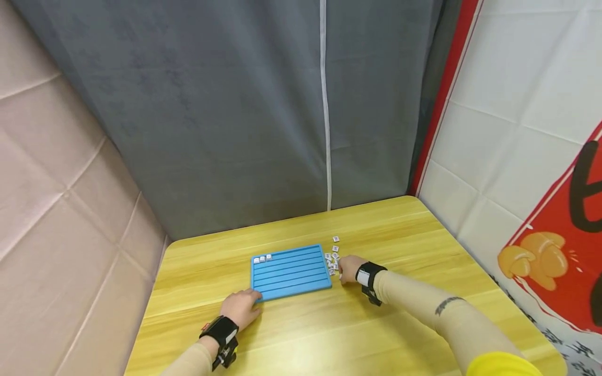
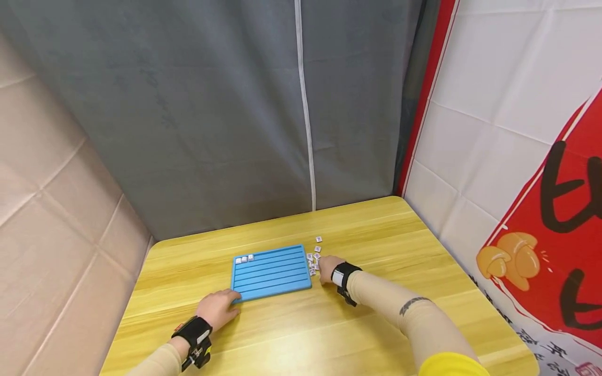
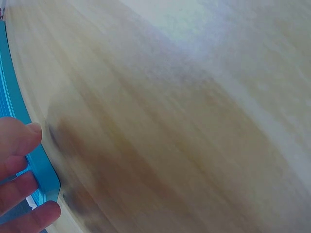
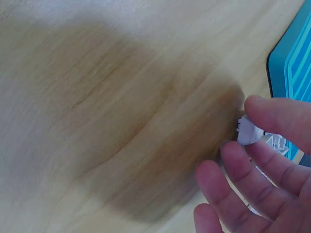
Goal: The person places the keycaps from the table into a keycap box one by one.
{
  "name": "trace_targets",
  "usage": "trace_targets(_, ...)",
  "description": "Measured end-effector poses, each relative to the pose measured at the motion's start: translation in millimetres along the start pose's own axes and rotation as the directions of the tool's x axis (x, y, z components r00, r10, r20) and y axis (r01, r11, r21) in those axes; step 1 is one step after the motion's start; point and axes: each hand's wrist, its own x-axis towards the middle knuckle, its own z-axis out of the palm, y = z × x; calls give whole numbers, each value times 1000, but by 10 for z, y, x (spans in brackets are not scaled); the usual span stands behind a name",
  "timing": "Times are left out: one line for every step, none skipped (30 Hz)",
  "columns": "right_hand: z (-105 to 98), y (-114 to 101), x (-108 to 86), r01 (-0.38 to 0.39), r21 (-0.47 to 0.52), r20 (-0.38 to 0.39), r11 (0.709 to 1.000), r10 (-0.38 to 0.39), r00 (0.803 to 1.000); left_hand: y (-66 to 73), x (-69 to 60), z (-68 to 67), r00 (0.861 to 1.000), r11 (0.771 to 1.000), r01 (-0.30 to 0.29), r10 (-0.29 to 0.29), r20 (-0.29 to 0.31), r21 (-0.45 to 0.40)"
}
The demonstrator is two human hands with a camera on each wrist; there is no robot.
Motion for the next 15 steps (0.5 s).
trace_targets(3, -3, -6, 4, -5, -5, 1000, -4, 1000, 3, 0, -4, 1000, 1000, 0, 0, 1, 1)
trace_targets(3, -7, -12, 6, -8, -10, 1000, -6, 1000, 5, 0, -7, 1000, 1000, 1, -1, 1, 2)
trace_targets(1, -12, -21, 13, -8, -16, 1000, -13, 1000, 9, 0, -10, 1000, 1000, 1, -1, 3, 2)
trace_targets(2, -15, -28, 14, -10, -18, 1000, -14, 1000, 13, -3, -16, 1000, 1000, 3, -3, 4, 3)
trace_targets(0, -19, -35, 15, -11, -18, 1000, -15, 1000, 18, -5, -20, 1000, 1000, 5, -5, 6, 2)
trace_targets(-4, -24, -41, 18, -7, -19, 1000, -18, 1000, 22, -8, -25, 1000, 1000, 8, -8, 8, 3)
trace_targets(-9, -28, -46, 18, -4, -17, 1000, -18, 1000, 24, -9, -27, 1000, 1000, 10, -10, 10, 4)
trace_targets(-16, -32, -52, 21, 1, -16, 1000, -20, 1000, 27, -9, -32, 1000, 1000, 11, -11, 11, 4)
trace_targets(-24, -35, -56, 23, -1, -15, 1000, -23, 1000, 29, -8, -35, 1000, 1000, 12, -12, 11, 6)
trace_targets(-32, -37, -56, 23, -1, -12, 1000, -23, 1000, 30, -7, -40, 1000, 1000, 12, -12, 11, 6)
trace_targets(-47, -40, -59, 28, 0, -12, 1000, -28, 1000, 30, -4, -45, 1000, 1000, 8, -8, 8, 3)
trace_targets(-61, -42, -59, 31, 1, -9, 1000, -31, 999, 29, 1, -49, 1000, 1000, 4, -4, 7, 2)
trace_targets(-75, -45, -58, 35, 4, -7, 999, -35, 999, 27, 7, -56, 1000, 1000, 0, 0, 7, -1)
trace_targets(-91, -47, -55, 37, 3, -2, 999, -37, 999, 26, 16, -68, 1000, 1000, -5, 5, 8, -5)
trace_targets(-109, -50, -52, 41, -2, 2, 999, -41, 999, 20, 30, -74, 1000, 1000, -12, 12, 12, -7)
